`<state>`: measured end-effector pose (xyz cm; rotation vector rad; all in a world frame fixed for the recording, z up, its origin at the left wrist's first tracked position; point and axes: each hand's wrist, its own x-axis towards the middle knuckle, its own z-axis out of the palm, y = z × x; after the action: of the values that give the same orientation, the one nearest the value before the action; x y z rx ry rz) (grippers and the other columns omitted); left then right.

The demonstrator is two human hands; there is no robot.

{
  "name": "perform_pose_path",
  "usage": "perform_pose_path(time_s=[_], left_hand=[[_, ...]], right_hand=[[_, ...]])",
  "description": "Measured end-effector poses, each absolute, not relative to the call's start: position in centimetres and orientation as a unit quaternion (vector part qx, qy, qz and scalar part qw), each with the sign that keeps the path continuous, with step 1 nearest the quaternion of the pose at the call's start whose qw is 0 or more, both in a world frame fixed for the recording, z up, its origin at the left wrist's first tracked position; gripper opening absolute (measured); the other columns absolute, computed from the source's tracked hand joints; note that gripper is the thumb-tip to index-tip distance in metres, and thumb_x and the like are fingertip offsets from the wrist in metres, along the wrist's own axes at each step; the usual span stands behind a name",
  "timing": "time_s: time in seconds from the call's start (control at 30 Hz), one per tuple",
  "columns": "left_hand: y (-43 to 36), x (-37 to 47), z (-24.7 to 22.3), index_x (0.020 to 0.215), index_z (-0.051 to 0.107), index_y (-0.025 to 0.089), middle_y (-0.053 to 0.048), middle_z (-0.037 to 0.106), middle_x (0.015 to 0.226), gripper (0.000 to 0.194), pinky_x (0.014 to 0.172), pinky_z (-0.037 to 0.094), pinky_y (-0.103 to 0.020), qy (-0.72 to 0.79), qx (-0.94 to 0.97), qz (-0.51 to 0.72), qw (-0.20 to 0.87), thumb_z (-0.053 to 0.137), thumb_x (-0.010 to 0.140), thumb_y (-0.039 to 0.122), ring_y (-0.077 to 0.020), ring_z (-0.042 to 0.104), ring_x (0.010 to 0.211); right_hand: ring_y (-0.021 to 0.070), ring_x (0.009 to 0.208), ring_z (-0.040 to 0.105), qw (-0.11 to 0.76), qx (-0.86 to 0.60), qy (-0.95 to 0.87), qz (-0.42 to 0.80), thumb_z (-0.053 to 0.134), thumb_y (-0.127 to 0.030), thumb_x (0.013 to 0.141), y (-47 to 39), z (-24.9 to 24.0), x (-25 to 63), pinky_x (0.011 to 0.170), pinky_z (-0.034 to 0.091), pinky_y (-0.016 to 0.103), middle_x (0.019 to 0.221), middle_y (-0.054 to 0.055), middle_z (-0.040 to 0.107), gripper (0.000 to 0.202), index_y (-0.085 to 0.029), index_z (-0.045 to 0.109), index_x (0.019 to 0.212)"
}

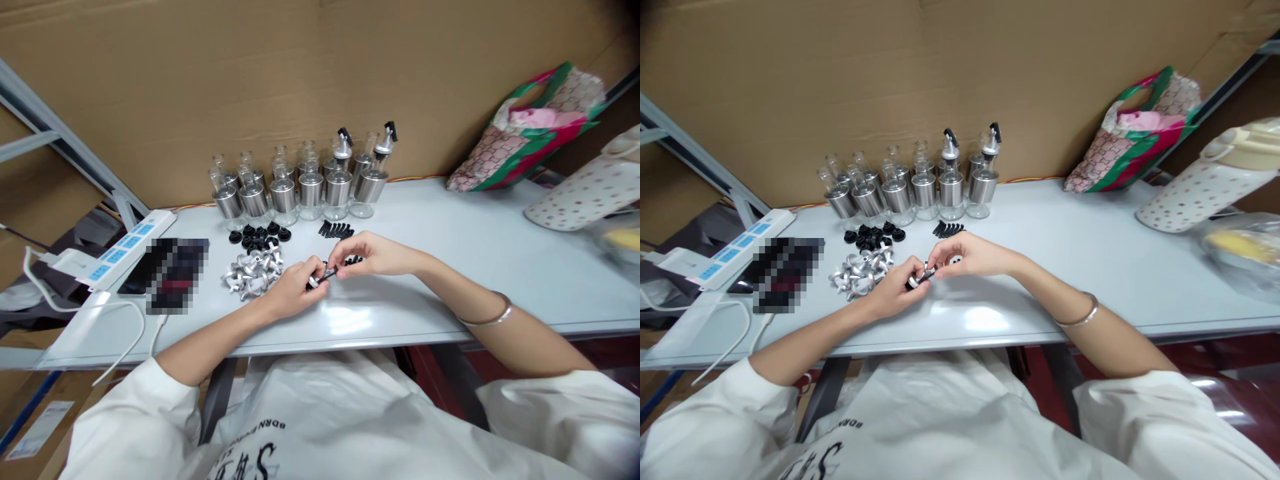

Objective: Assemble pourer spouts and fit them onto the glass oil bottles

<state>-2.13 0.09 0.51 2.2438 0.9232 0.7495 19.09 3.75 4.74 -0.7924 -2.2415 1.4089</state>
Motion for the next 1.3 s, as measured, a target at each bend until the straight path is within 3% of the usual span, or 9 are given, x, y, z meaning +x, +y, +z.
perform_pose_path(time_s=[0.23, 0.83, 1.3], left_hand=[[0.27, -2.17, 0.57, 0.079, 0.033, 0.022, 0.006, 0.039, 0.069, 0.015, 0.057, 0.031, -0.022, 0.358, 0.843, 0.285, 0.283, 0.048, 0.080, 0.025, -0.0078, 0.036, 0.054], [0.33, -2.20, 0.41, 0.078, 0.037, 0.022, 0.004, 0.046, 0.071, 0.029, 0.057, 0.034, -0.023, 0.345, 0.863, 0.276, 0.245, 0.055, 0.084, 0.044, -0.0096, 0.042, 0.058], [0.45, -2.32, 0.11, 0.078, 0.039, 0.021, 0.004, 0.049, 0.070, 0.030, 0.058, 0.036, -0.024, 0.342, 0.871, 0.286, 0.206, 0.057, 0.083, 0.045, -0.0105, 0.045, 0.059]], right_hand=[[0.0161, 0.075, 0.062, 0.231, -0.297, -0.796, 0.474, 0.070, -0.038, 0.073, 3.54, 4.44, 18.63, 0.075, 0.048, 0.031, 0.083, 0.005, 0.071, 0.030, -0.014, 0.070, 0.090], [0.0166, 0.077, 0.062, 0.220, -0.317, -0.764, 0.517, 0.065, -0.041, 0.077, 3.44, 4.23, 18.51, 0.075, 0.049, 0.032, 0.083, 0.007, 0.070, 0.035, -0.012, 0.069, 0.098], [0.0185, 0.083, 0.063, 0.193, -0.317, -0.775, 0.512, 0.062, -0.042, 0.079, 3.69, 4.14, 18.70, 0.078, 0.049, 0.032, 0.091, 0.009, 0.072, 0.042, -0.012, 0.070, 0.107]])
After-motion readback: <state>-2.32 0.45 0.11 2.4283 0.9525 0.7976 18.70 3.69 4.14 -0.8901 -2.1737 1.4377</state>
